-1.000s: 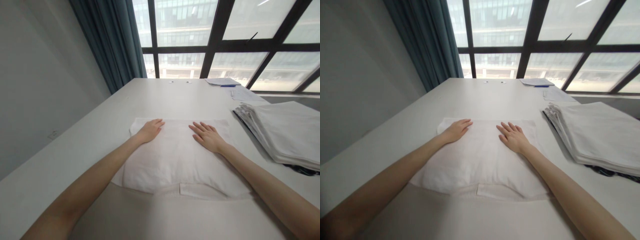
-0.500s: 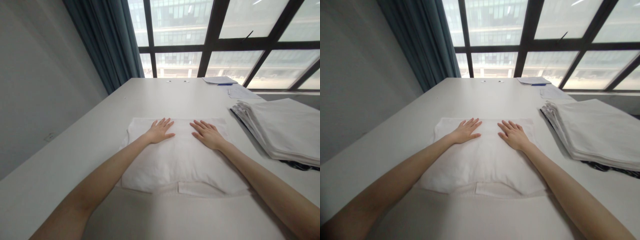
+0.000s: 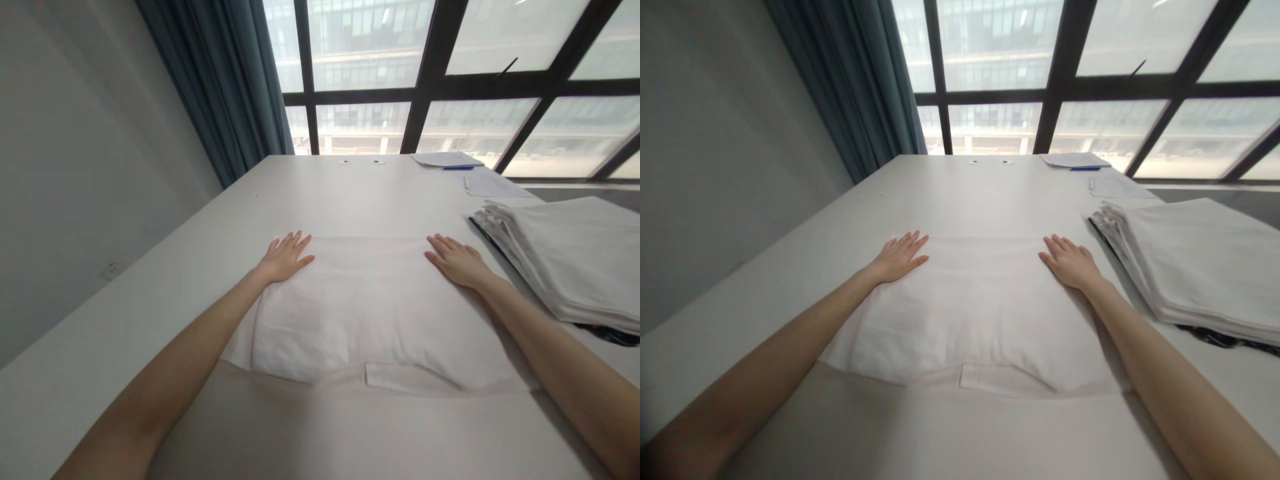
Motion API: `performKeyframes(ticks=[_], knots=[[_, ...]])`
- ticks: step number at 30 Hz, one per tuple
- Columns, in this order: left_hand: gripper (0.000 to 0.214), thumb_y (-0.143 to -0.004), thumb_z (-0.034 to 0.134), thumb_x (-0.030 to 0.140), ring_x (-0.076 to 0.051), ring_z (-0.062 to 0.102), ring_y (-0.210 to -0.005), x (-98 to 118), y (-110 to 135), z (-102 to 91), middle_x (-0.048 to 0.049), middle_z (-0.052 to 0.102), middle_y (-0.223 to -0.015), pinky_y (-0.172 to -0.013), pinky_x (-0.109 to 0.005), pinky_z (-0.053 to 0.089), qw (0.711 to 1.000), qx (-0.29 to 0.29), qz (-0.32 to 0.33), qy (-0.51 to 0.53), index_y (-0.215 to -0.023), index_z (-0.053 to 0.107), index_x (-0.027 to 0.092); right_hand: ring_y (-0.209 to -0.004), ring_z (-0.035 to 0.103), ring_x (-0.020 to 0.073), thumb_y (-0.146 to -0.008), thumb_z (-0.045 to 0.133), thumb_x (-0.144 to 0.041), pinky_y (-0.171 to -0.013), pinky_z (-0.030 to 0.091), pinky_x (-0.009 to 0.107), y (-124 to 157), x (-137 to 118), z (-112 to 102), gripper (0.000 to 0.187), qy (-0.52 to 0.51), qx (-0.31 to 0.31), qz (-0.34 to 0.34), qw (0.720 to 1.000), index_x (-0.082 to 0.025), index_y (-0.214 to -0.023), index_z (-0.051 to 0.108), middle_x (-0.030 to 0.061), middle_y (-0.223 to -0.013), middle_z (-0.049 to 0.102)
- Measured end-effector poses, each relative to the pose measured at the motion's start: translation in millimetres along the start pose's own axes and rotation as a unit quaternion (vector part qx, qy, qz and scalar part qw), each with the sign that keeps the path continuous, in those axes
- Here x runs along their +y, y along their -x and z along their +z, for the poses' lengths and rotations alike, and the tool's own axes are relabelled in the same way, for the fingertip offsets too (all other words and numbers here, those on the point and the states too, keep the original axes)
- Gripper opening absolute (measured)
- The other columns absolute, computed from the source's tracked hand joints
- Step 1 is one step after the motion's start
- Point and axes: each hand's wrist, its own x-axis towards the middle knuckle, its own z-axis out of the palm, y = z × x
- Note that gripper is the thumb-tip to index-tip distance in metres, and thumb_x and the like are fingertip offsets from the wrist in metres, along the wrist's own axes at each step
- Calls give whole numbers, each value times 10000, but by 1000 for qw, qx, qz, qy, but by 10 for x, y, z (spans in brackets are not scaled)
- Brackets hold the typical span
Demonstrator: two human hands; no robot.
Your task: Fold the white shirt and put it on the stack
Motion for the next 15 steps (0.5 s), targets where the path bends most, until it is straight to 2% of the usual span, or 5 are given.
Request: performKeyframes(ticks=[5,8,11,15], knots=[[685,-987,186,595,-284,138,-1494,20,-2,3,-106,127,-1623,-1172,-524,159,1000,-2,-1,-2,-1561,160,222,-1405,356,309,-962,217,-479,-1116,253,621,-47,-57,-46,619,12,-11,6,1000,-170,-1464,405,125,-1543,376],[685,-987,180,596,-281,119,-1497,13,6,-2,-106,113,-1625,-1174,-530,148,1000,-8,-1,-1,-1562,151,224,-1383,380,349,-952,263,-405,-1103,256,631,-90,-192,-117,586,14,-10,-20,1000,-118,-1429,448,176,-1515,406],[688,-987,176,599,-277,107,-1499,15,14,-16,-108,104,-1626,-1176,-529,141,1000,-14,-3,3,-1562,149,222,-1399,355,342,-953,287,-402,-1112,285,572,-127,-539,-174,569,2,-3,-92,996,-142,-1435,443,155,-1542,370],[698,-984,166,607,-281,107,-1498,21,18,-28,-116,103,-1625,-1175,-532,138,1000,-15,2,8,-1561,156,213,-1423,328,276,-978,258,-477,-1121,324,462,-130,-1197,-140,585,-33,6,-198,980,-220,-1494,359,90,-1572,332]])
